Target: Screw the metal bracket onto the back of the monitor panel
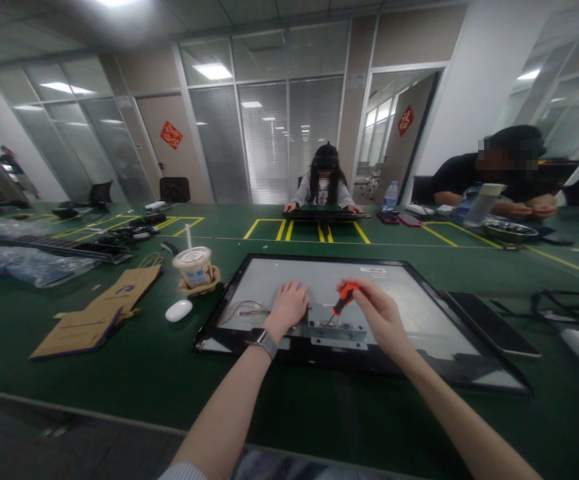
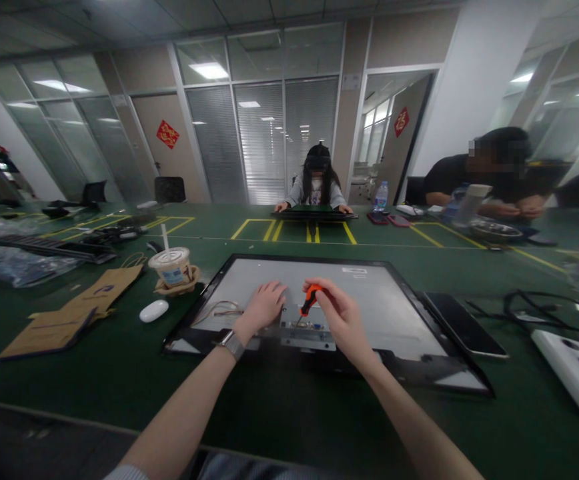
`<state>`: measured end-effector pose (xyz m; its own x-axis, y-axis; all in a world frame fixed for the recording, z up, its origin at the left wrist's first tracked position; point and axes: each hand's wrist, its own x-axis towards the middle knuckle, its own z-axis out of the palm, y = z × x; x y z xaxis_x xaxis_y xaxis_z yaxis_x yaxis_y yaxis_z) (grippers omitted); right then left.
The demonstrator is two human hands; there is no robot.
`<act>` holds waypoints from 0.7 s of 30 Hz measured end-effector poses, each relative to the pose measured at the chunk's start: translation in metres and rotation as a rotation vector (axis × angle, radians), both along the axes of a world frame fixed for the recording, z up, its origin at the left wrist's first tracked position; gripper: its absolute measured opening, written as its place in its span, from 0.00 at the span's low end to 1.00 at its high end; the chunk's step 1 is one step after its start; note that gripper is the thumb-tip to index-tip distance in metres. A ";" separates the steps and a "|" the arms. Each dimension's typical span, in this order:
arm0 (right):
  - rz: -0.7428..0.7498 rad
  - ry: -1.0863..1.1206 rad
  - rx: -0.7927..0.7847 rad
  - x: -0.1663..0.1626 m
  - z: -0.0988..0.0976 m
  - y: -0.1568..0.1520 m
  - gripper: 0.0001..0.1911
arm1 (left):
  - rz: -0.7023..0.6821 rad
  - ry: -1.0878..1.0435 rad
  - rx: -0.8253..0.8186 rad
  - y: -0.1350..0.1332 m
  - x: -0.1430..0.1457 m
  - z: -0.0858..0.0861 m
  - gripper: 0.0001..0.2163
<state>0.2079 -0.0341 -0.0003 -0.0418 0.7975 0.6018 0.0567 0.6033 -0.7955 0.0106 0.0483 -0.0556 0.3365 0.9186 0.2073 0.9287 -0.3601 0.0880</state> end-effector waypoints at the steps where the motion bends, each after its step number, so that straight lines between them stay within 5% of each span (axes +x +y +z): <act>1: 0.025 0.018 -0.011 0.000 -0.001 0.001 0.12 | 0.000 0.000 0.001 0.000 0.000 0.000 0.18; 14: 0.226 0.205 -0.171 -0.003 0.000 0.001 0.12 | -0.005 0.001 0.007 -0.003 0.000 0.002 0.19; 21: 0.189 0.213 -0.157 -0.004 0.001 0.000 0.12 | -0.010 0.020 -0.005 -0.005 0.000 0.005 0.19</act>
